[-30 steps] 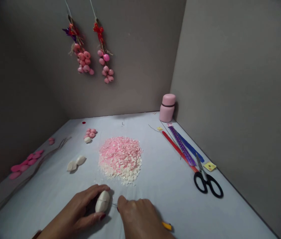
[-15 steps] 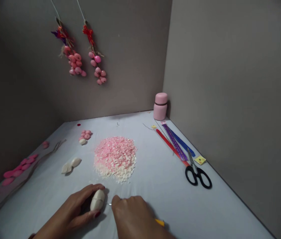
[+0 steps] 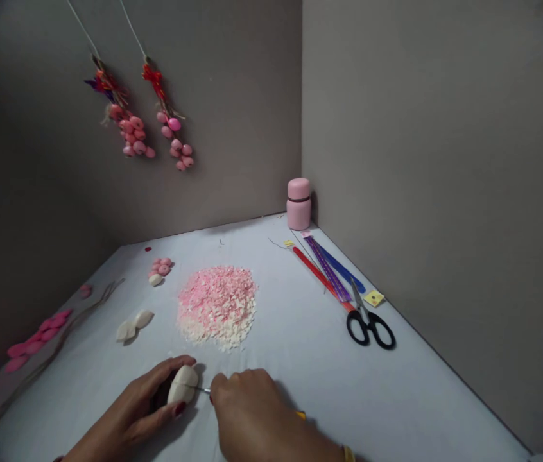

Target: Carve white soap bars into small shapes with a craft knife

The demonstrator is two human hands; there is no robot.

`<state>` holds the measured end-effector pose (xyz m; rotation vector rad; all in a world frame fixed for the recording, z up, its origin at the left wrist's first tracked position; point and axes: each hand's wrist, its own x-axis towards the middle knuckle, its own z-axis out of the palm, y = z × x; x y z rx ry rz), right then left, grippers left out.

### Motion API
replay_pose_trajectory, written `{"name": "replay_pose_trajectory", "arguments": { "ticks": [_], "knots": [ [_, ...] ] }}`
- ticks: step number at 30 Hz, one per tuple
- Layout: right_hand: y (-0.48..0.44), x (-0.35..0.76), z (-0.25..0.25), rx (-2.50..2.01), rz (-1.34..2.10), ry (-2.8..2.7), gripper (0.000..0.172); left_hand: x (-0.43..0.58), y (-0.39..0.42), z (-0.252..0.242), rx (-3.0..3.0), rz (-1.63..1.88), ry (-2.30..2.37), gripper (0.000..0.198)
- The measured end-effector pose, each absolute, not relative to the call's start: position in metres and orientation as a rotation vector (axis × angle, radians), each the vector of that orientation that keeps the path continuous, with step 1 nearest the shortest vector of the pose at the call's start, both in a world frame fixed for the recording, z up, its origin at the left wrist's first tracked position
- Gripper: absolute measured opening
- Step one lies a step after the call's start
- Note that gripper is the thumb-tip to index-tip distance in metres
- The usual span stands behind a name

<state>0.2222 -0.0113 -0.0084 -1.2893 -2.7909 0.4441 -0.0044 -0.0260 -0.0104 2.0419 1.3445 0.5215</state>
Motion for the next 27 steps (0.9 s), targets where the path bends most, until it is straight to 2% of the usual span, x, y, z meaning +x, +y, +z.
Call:
{"name": "replay_pose_trajectory", "arguments": {
  "ticks": [10, 19, 27],
  "knots": [
    [-0.006, 0.222, -0.010, -1.257, 0.486, -2.780, 0.022, -0.017, -0.025, -0.017, 1.938, 0.520, 1.376, 0.039],
    [-0.006, 0.215, -0.009, -1.209, 0.467, -2.812, 0.022, -0.018, -0.025, -0.026, 2.031, 0.615, 1.324, 0.045],
    [-0.004, 0.214, -0.007, -1.287, 0.521, -2.816, 0.028, -0.019, -0.024, -0.029, 2.144, 0.543, 1.335, 0.056]
  ]
}}
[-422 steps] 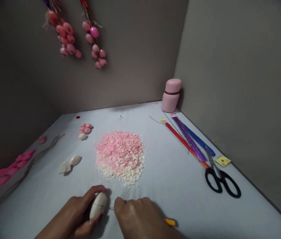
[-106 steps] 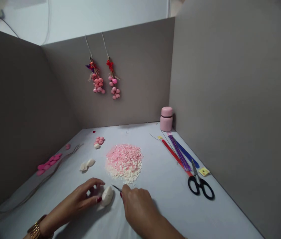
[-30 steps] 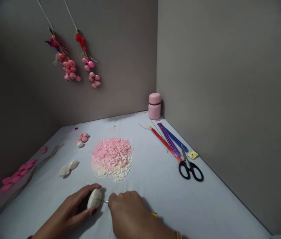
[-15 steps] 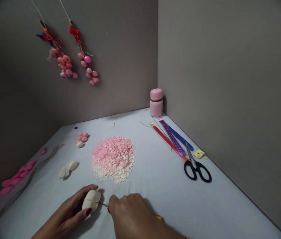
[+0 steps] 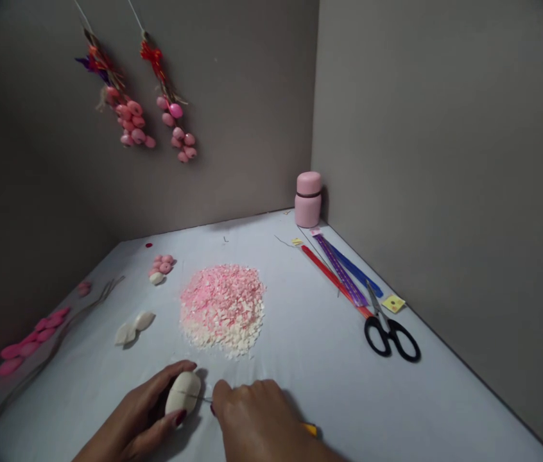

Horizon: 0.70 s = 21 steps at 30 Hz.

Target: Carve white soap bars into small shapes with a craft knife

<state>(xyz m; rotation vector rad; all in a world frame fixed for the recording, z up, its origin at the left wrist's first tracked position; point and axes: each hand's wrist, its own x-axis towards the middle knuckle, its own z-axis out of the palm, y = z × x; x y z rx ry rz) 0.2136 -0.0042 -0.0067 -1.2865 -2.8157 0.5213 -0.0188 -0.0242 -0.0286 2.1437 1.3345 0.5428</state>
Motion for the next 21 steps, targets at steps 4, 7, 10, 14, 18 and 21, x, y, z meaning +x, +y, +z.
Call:
{"name": "replay_pose_trajectory", "arguments": {
  "ticks": [4, 7, 10, 14, 18, 21],
  "knots": [
    [-0.0036, 0.2136, -0.0040, -1.309, 0.552, -2.847, 0.026, -0.0183, -0.0223, -0.0295, 2.156, 0.551, 1.314, 0.056],
    [-0.0021, 0.2145, -0.0020, -1.309, 0.577, -2.861, 0.026, -0.0176, -0.0218, -0.0307, 2.171, 0.584, 1.286, 0.056],
    [-0.0006, 0.2150, -0.0014, -1.286, 0.612, -2.856, 0.025, -0.0171, -0.0229, -0.0316, 2.147, 0.623, 1.320, 0.054],
    [-0.0003, 0.2128, -0.0030, -1.286, 0.573, -2.866, 0.023, -0.0172, -0.0242, -0.0318, 2.144, 0.635, 1.329, 0.054],
    [-0.0009, 0.2102, -0.0045, -1.302, 0.576, -2.865, 0.027, -0.0167, -0.0236, -0.0317, 2.170, 0.642, 1.333, 0.055],
    [-0.0011, 0.2109, -0.0025, -1.317, 0.584, -2.887, 0.032, -0.0154, -0.0225, -0.0328, 2.244, 0.614, 1.322, 0.055]
  ]
}}
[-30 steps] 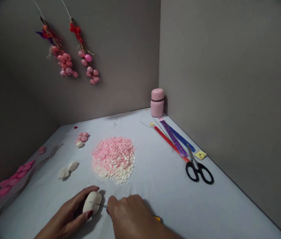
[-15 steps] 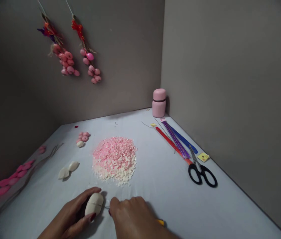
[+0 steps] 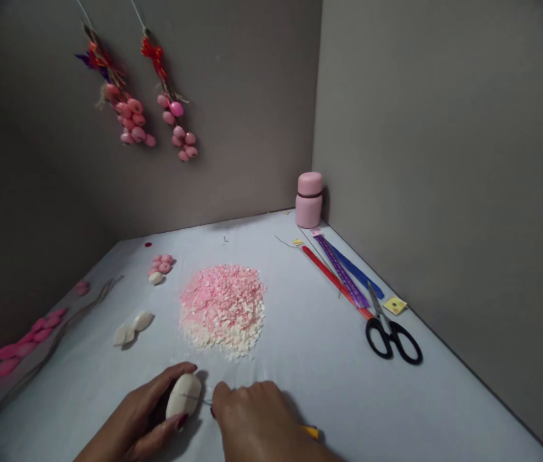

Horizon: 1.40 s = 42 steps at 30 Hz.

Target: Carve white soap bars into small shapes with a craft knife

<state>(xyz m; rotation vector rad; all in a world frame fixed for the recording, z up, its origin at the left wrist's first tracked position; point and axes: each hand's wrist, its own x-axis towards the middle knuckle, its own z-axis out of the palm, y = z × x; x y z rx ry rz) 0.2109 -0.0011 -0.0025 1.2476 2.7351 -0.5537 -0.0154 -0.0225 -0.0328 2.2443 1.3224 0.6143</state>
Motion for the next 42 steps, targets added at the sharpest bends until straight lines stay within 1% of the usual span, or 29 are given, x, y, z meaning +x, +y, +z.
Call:
{"name": "replay_pose_trajectory", "arguments": {
  "ticks": [5, 13, 20, 24, 28, 32, 38, 42],
  "knots": [
    [-0.001, 0.214, 0.005, 1.237, -0.547, 2.695, 0.035, -0.014, -0.022, -0.040, 2.408, 0.587, 1.348, 0.057],
    [-0.002, 0.212, 0.005, 1.253, -0.534, 2.720, 0.040, -0.010, -0.023, -0.042, 2.463, 0.674, 1.373, 0.056],
    [-0.004, 0.208, 0.016, 1.239, -0.544, 2.658, 0.037, -0.005, -0.021, -0.028, 2.517, 0.653, 1.377, 0.051],
    [-0.004, 0.206, 0.014, 1.252, -0.529, 2.692, 0.033, -0.005, -0.020, -0.029, 2.535, 0.643, 1.369, 0.052],
    [-0.004, 0.204, 0.012, 1.234, -0.492, 2.680, 0.032, -0.006, -0.020, -0.030, 2.554, 0.611, 1.380, 0.053],
    [-0.005, 0.202, 0.012, 1.223, -0.481, 2.701, 0.028, -0.004, -0.021, -0.027, 2.554, 0.637, 1.371, 0.053],
    [-0.007, 0.197, 0.011, 1.255, -0.456, 2.714, 0.021, -0.001, -0.022, -0.023, 2.509, 0.663, 1.374, 0.049],
    [-0.009, 0.197, 0.011, 1.269, -0.446, 2.724, 0.025, -0.005, -0.024, -0.024, 2.433, 0.650, 1.400, 0.047]
  ]
}}
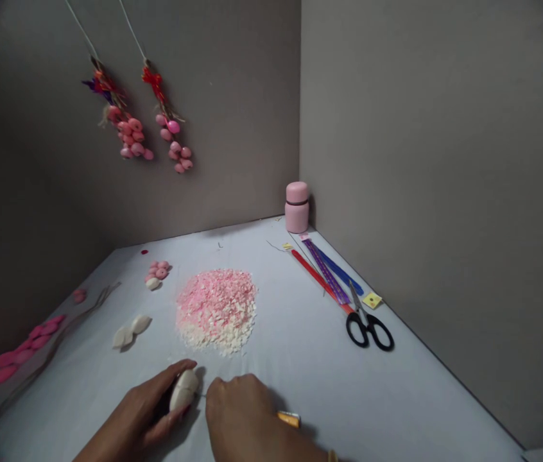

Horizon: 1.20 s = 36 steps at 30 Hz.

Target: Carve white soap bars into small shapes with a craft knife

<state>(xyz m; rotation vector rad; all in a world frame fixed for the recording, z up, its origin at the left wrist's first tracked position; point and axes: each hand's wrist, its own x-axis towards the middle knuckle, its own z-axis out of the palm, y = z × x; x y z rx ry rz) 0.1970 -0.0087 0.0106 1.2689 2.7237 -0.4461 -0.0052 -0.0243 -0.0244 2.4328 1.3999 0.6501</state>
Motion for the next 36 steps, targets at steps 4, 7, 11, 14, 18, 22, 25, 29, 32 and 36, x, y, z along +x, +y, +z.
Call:
{"name": "replay_pose_trajectory", "arguments": {
  "ticks": [4, 7, 11, 14, 18, 22, 25, 29, 32, 36],
  "knots": [
    [-0.010, 0.197, 0.012, 1.322, -0.456, 2.696, 0.024, -0.014, -0.029, -0.019, 2.230, 0.639, 1.381, 0.045],
    [-0.009, 0.198, 0.011, 1.340, -0.455, 2.670, 0.024, -0.019, -0.030, -0.014, 2.075, 0.650, 1.384, 0.041],
    [-0.006, 0.204, 0.005, 1.333, -0.460, 2.678, 0.025, -0.022, -0.029, -0.012, 1.961, 0.617, 1.366, 0.040],
    [-0.003, 0.212, -0.002, 1.316, -0.500, 2.749, 0.025, -0.021, -0.029, -0.016, 1.948, 0.615, 1.348, 0.041],
    [0.000, 0.216, -0.005, 1.335, -0.458, 2.807, 0.020, -0.019, -0.027, -0.024, 2.036, 0.674, 1.333, 0.043],
    [0.001, 0.216, -0.004, 1.314, -0.411, 2.794, 0.016, -0.012, -0.025, -0.025, 2.117, 0.631, 1.342, 0.046],
    [0.000, 0.217, -0.003, 1.315, -0.377, 2.817, 0.011, -0.004, -0.024, -0.026, 2.188, 0.636, 1.358, 0.051],
    [-0.002, 0.217, -0.006, 1.286, -0.362, 2.876, 0.010, 0.004, -0.023, -0.030, 2.241, 0.629, 1.387, 0.053],
    [-0.003, 0.216, -0.012, 1.274, -0.403, 2.886, 0.012, 0.006, -0.023, -0.032, 2.233, 0.592, 1.402, 0.054],
    [-0.003, 0.216, -0.021, 1.303, -0.428, 2.948, 0.007, 0.008, -0.023, -0.030, 2.230, 0.566, 1.414, 0.053]
  ]
}}
